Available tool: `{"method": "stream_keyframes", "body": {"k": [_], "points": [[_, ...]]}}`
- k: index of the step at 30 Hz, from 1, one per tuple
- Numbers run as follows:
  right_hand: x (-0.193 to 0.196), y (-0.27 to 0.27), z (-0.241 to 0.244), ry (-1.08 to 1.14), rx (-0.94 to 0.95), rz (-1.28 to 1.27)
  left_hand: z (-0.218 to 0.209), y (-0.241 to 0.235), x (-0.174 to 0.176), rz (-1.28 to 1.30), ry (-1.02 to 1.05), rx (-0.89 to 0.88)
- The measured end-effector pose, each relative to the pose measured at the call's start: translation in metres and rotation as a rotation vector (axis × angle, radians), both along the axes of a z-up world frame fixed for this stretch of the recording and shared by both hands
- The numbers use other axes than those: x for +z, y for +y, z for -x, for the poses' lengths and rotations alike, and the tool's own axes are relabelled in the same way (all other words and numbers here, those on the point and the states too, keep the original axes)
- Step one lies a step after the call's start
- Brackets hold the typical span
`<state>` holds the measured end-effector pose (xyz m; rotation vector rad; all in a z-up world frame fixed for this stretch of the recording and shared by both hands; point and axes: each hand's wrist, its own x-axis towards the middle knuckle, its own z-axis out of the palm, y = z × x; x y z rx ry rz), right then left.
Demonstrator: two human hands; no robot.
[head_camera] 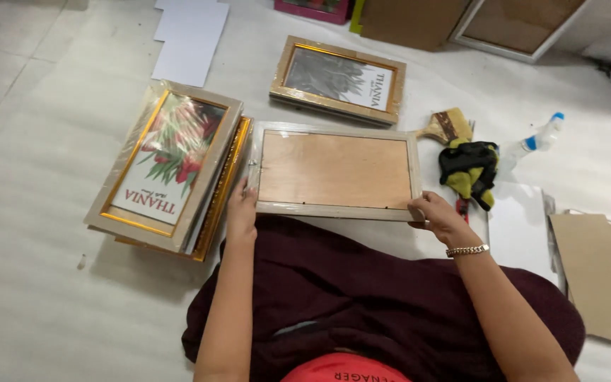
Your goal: Cleaning a picture frame using a brush, spray, and cloth
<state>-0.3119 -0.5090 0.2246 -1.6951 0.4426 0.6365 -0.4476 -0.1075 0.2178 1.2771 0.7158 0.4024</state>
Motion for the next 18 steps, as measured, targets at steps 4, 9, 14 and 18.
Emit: {"method": "stream_keyframes", "body": {"k": [4,9,14,18], "points": [[-0.015,-0.039,0.016,0.031,-0.12,0.015,-0.068,-0.007,-0.102,0.007,0.214,-0.101],[-0.141,-0.117,-0.004,0.06,-0.201,0.09,-0.102,-0.047,-0.125,0.028,0.182,-0.186],[-0.169,-0.127,-0.018,-0.079,-0.227,0.112,-0.118,-0.053,-0.184,-0.055,0.301,-0.267],[-0.078,-0.076,-0.008,-0.228,-0.37,-0.084,-0.121,-0.046,-0.178,-0.379,0.474,-0.345]]}}
